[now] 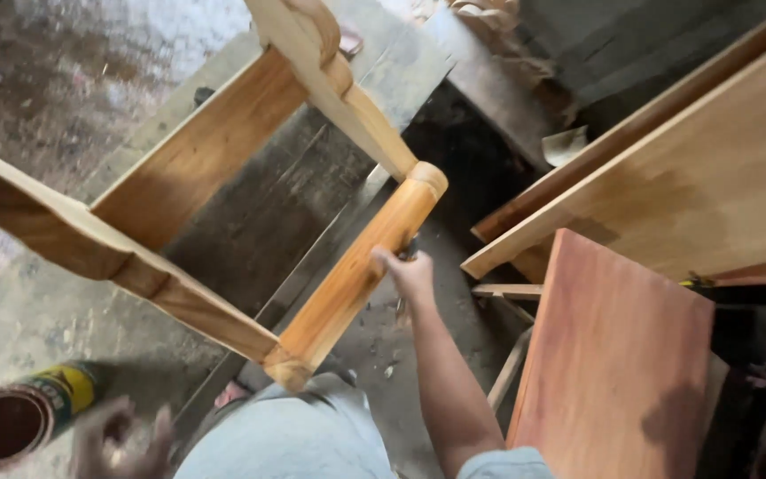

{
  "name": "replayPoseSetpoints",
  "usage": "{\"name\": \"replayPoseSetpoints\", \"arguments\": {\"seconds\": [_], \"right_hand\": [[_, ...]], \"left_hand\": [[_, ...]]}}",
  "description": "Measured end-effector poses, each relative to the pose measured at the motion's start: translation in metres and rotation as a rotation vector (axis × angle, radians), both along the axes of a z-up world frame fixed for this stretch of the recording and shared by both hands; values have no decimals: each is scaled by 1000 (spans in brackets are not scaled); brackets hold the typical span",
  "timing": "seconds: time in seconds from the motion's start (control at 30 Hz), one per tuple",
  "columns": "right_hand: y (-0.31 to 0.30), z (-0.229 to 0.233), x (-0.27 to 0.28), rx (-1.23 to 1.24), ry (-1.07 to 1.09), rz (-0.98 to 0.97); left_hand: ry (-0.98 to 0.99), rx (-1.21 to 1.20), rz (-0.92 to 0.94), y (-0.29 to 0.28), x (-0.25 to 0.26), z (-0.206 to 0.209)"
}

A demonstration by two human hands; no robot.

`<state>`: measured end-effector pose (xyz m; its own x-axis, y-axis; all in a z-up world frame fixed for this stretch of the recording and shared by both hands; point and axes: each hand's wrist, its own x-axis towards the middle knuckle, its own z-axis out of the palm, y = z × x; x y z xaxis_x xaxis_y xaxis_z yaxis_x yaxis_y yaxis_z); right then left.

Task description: Applying wood stain to a wooden table frame using a paintbrush in a workshop environment.

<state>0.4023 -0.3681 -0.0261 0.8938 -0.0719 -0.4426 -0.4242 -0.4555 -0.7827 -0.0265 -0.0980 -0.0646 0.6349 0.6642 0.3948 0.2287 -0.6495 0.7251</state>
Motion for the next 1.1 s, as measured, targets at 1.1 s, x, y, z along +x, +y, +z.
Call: {"name": "replayPoseSetpoints", "arguments": {"seconds": [1.1], "right_hand": [[-45, -37, 10, 331, 402, 73]], "left_hand": [[1032, -360, -164, 169, 500, 66]]}}
